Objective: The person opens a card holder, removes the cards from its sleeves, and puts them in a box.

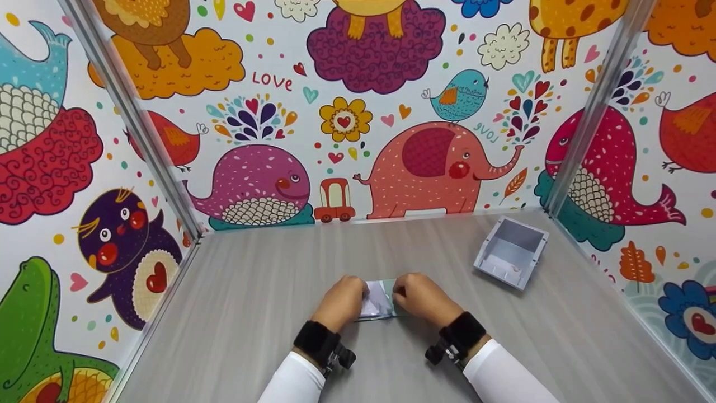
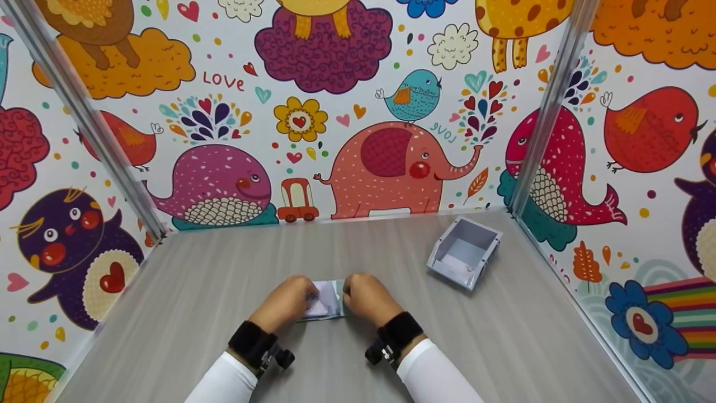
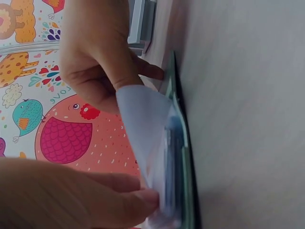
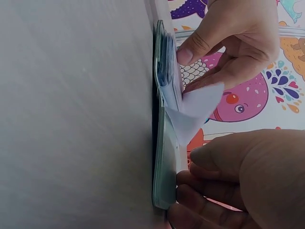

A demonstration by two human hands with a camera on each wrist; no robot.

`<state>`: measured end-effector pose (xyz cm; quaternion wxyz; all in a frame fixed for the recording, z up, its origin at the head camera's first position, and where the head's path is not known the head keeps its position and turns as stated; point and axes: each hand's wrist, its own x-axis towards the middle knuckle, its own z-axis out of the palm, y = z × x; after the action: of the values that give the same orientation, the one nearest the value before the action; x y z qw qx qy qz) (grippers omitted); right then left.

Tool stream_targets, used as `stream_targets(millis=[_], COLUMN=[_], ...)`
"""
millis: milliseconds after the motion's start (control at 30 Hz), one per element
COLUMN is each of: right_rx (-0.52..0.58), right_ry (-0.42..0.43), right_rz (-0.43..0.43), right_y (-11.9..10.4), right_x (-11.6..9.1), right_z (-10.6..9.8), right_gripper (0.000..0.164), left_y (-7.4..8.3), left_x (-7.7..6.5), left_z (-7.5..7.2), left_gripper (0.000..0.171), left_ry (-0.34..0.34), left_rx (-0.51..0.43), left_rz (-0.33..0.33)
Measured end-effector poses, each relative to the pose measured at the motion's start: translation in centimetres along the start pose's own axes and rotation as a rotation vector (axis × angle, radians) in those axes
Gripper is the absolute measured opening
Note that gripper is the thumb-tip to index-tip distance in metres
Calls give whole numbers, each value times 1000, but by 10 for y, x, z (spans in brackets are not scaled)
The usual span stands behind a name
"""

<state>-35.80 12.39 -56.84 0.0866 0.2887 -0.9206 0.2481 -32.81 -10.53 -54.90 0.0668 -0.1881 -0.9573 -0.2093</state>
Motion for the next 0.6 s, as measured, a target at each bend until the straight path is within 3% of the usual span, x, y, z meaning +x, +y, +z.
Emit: stream_targets(millis=[133, 167, 267, 433, 600], right_rx=[3, 8, 38, 42, -18], right_ry=[14, 20, 33, 75, 93], right_rz=[21, 20, 10, -80, -102], right_y=[-6, -8, -15, -27, -36], right_x=[0, 0, 0, -2, -3], right_z=[-1, -1, -1, 2, 6], right_gripper=[5, 4, 10, 26, 28], left_y=[-26, -38, -53, -31, -42], left_x=[11, 15, 21, 17, 23], left_z=[27, 39, 57, 34, 48], left_gripper=[17, 16, 15, 19, 23], left_ry=[21, 38, 86, 34, 55], left_rx=[4, 15, 53, 32, 60], left_rz=[44, 66, 102, 61, 75])
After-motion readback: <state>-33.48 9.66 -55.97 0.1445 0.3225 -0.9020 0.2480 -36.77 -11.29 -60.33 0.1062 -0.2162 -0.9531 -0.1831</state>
